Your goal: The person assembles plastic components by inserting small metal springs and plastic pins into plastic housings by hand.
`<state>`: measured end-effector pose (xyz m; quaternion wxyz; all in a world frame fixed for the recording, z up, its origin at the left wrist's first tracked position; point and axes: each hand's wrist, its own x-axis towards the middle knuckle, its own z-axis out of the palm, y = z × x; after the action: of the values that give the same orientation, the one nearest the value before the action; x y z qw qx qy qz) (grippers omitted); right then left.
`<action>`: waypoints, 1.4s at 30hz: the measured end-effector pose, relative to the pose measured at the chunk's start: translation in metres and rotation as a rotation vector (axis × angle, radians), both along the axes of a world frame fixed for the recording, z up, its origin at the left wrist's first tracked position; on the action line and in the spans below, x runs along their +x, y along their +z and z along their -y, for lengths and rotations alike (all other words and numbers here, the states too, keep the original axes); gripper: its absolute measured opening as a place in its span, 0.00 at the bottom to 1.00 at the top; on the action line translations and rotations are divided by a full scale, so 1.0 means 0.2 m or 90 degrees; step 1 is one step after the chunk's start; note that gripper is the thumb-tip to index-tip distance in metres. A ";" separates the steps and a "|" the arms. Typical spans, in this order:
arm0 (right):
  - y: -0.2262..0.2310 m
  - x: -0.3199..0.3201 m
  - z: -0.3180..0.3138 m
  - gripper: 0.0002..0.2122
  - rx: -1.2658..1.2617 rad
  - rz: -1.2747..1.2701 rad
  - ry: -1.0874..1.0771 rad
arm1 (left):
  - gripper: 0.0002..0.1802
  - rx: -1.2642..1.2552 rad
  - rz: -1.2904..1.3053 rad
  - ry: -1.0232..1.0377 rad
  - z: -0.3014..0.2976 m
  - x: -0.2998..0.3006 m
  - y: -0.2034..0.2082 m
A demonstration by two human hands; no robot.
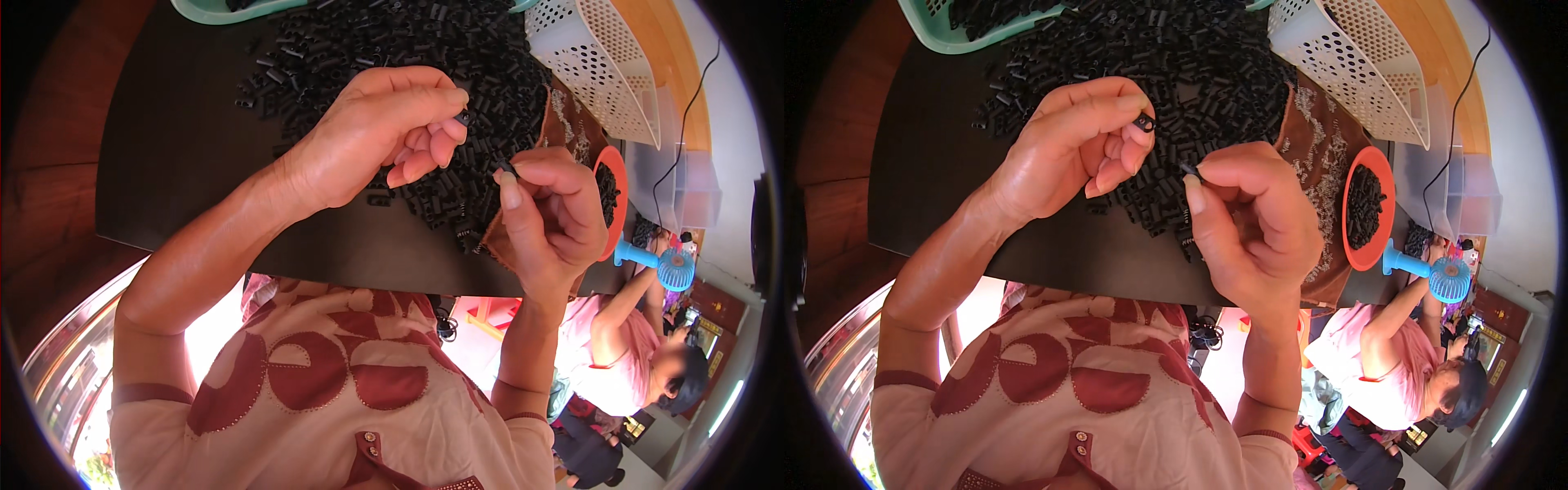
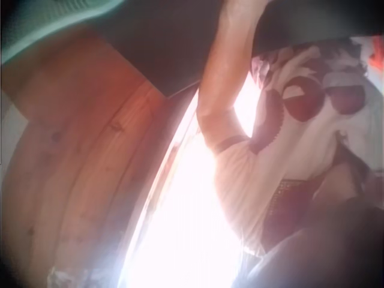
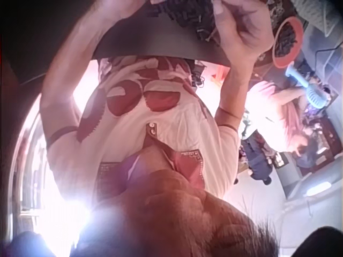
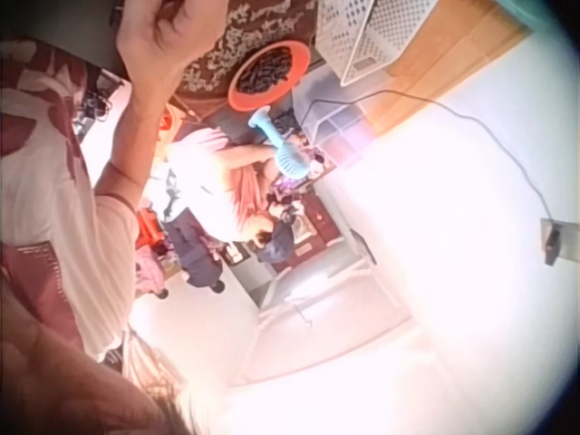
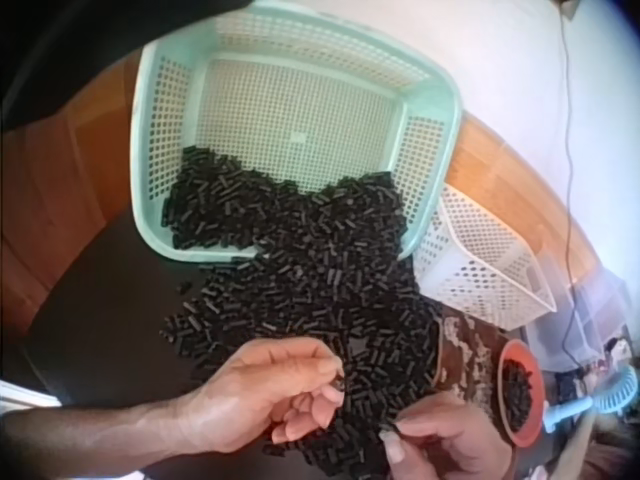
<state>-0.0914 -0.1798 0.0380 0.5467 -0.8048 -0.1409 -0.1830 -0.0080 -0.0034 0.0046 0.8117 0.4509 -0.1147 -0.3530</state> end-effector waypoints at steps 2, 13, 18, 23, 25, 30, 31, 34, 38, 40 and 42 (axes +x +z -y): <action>0.01 0.01 0.00 0.09 -0.007 0.024 0.011 | 0.13 -0.007 0.003 -0.016 0.00 0.00 0.01; 0.02 0.03 -0.04 0.08 -0.019 0.035 0.033 | 0.13 -0.042 0.006 -0.057 -0.01 -0.02 -0.01; 0.02 0.01 -0.06 0.07 0.082 -0.044 0.029 | 0.14 -0.041 0.022 -0.065 -0.02 -0.02 -0.01; 0.01 0.00 -0.07 0.07 0.175 -0.098 0.025 | 0.14 -0.041 0.042 -0.062 -0.02 -0.03 -0.01; 0.01 0.00 -0.07 0.06 0.188 -0.100 0.030 | 0.14 -0.039 0.043 -0.064 -0.02 -0.04 -0.01; 0.00 -0.01 -0.08 0.06 0.206 -0.129 0.021 | 0.14 -0.032 0.052 -0.067 -0.03 -0.04 -0.01; 0.00 -0.01 -0.08 0.06 0.218 -0.140 0.018 | 0.14 -0.033 0.053 -0.067 -0.03 -0.04 -0.02; -0.01 -0.01 -0.09 0.06 0.208 -0.125 0.011 | 0.14 -0.034 0.060 -0.068 -0.03 -0.04 -0.02; -0.01 0.00 -0.11 0.07 0.032 -0.014 -0.019 | 0.14 -0.034 0.064 -0.068 -0.03 -0.04 -0.01; -0.01 0.00 -0.11 0.08 -0.032 0.023 -0.040 | 0.14 -0.033 0.062 -0.067 -0.03 -0.04 -0.02; -0.01 0.00 -0.11 0.08 -0.041 0.027 -0.042 | 0.14 -0.033 0.060 -0.067 -0.03 -0.04 -0.02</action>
<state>-0.0908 -0.1587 0.0357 0.5114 -0.8220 -0.1319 -0.2132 -0.0158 0.0026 0.0013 0.7972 0.4390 -0.1859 -0.3703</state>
